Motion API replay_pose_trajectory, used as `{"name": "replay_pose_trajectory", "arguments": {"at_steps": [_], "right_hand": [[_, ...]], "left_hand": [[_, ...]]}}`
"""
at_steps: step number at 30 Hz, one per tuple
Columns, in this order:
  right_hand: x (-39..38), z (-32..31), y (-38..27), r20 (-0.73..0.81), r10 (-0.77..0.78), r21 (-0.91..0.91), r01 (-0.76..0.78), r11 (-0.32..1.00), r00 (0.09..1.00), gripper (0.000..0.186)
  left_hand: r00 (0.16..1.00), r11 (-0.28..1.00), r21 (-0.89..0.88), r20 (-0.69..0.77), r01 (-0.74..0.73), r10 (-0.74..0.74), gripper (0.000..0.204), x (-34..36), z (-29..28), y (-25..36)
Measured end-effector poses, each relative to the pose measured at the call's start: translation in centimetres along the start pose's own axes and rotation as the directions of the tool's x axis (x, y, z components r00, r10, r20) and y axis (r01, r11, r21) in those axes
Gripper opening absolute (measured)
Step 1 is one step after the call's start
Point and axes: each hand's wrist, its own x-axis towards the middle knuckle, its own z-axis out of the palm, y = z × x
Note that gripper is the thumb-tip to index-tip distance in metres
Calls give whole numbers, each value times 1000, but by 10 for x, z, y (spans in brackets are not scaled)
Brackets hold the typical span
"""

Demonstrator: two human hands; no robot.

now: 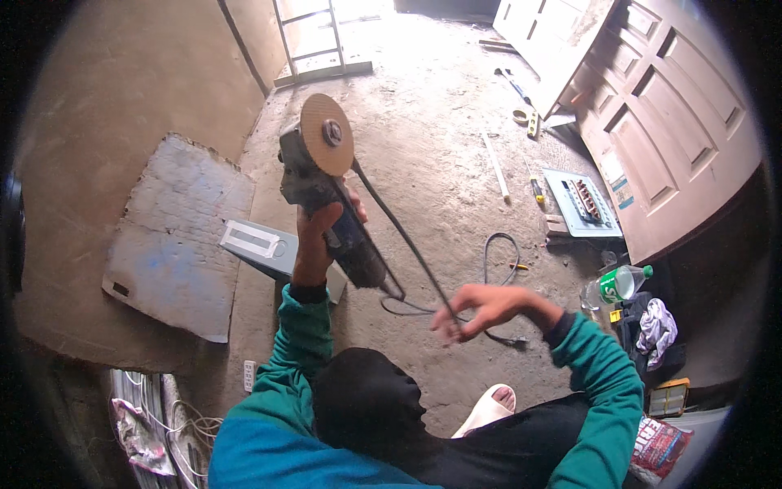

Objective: The person plugs the power cord of an angle grinder into an extension cord, positions a metal box on the floor, and cuts the box using the angle grinder.

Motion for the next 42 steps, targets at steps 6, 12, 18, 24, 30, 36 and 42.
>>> {"name": "replay_pose_trajectory", "arguments": {"at_steps": [6,12,18,24,30,36,42], "right_hand": [[-67,-56,10,-776,29,7,-38,999,630,17],[-46,-52,-10,-807,46,-35,-126,991,589,22],[-82,-67,-67,-961,-158,-132,125,983,228,12],[-153,-41,-111,-634,-348,-237,255,937,691,21],[-176,-31,-121,-512,-160,-162,89,983,844,64],[-52,-33,-117,-760,-274,-269,99,958,590,85],[13,-10,-114,-866,-270,-200,202,959,421,47]], "left_hand": [[889,937,229,318,265,-329,49,-10,-2,41],[735,833,495,464,248,-495,60,-24,20,58],[692,851,448,523,273,-497,59,-28,26,35],[923,835,501,164,227,-349,32,-18,11,-4],[974,977,-63,117,205,-196,39,2,29,-24],[930,911,-406,358,78,80,52,31,69,8],[874,991,-71,467,-112,132,39,49,143,44]]}}
